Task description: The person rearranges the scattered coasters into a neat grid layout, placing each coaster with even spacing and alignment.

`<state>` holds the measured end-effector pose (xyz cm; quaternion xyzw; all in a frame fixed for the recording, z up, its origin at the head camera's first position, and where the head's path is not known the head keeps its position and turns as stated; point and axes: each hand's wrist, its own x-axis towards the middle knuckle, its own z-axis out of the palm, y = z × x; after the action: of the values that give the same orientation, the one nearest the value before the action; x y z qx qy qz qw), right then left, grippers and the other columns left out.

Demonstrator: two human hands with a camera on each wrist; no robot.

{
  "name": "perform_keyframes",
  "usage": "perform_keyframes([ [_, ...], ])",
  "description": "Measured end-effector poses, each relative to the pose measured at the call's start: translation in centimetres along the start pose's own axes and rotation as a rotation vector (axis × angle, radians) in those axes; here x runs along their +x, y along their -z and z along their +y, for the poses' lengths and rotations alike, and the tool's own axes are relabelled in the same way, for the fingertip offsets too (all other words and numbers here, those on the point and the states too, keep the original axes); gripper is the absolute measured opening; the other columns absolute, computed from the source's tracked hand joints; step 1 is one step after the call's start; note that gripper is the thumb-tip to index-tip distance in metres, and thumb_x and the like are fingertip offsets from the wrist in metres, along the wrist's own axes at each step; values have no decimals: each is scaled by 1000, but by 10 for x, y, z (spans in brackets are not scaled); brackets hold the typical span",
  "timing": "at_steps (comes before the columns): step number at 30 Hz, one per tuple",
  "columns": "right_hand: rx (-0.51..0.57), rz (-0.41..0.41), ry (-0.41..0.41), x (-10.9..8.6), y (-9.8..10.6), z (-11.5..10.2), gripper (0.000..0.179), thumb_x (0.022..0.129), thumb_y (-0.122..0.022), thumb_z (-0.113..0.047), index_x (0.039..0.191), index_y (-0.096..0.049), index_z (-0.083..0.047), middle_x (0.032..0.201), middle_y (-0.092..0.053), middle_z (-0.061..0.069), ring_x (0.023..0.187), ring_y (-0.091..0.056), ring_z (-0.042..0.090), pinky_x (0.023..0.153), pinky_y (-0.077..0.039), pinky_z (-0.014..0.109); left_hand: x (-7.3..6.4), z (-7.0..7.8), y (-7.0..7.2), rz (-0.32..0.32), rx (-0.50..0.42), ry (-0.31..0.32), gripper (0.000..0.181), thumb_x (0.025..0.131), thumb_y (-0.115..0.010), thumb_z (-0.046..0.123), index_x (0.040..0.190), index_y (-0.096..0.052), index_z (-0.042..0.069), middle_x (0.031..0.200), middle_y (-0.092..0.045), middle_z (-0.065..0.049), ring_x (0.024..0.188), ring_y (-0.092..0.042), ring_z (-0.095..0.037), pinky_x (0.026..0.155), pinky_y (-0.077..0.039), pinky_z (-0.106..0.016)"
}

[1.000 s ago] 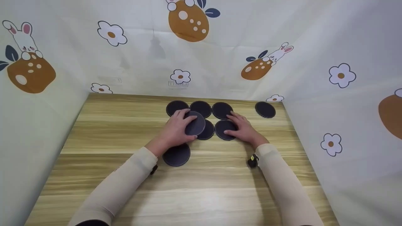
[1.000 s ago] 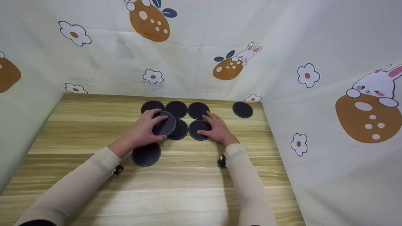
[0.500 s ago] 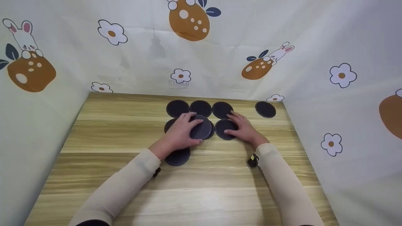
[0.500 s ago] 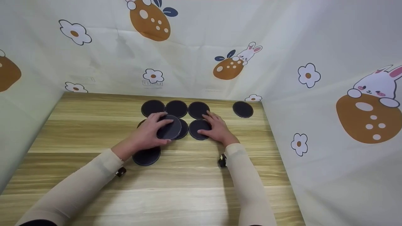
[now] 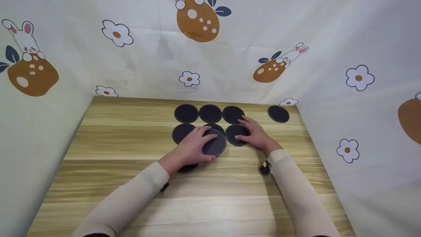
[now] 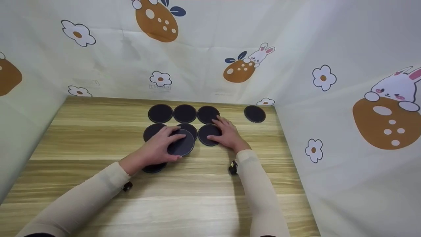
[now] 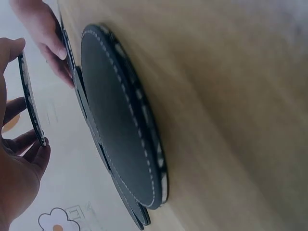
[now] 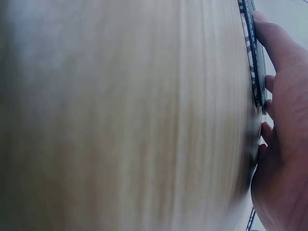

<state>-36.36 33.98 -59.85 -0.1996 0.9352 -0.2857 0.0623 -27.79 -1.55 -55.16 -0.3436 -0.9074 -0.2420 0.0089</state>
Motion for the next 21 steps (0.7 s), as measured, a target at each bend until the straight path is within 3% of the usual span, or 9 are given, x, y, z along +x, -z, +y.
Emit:
perform_keyframes([
  [10, -17, 0, 0, 0, 0, 0, 90, 97, -83, -53, 170, -45, -15, 183, -25, 11, 165, -20, 47, 133, -13, 66, -6, 9, -10, -40, 30, -32, 81, 89, -88, 56, 157, -63, 19, 167, -46, -17, 152, -44, -36, 127, -39, -51],
  [21, -33, -9, -17, 0, 0, -1, 90, 98, -80, -56, 171, -43, -18, 183, -23, 8, 167, -18, 44, 133, -14, 65, -11, 15, -19, -90, 29, -43, 79, 89, -87, 55, 156, -64, 20, 166, -47, -16, 150, -46, -35, 122, -45, -51],
])
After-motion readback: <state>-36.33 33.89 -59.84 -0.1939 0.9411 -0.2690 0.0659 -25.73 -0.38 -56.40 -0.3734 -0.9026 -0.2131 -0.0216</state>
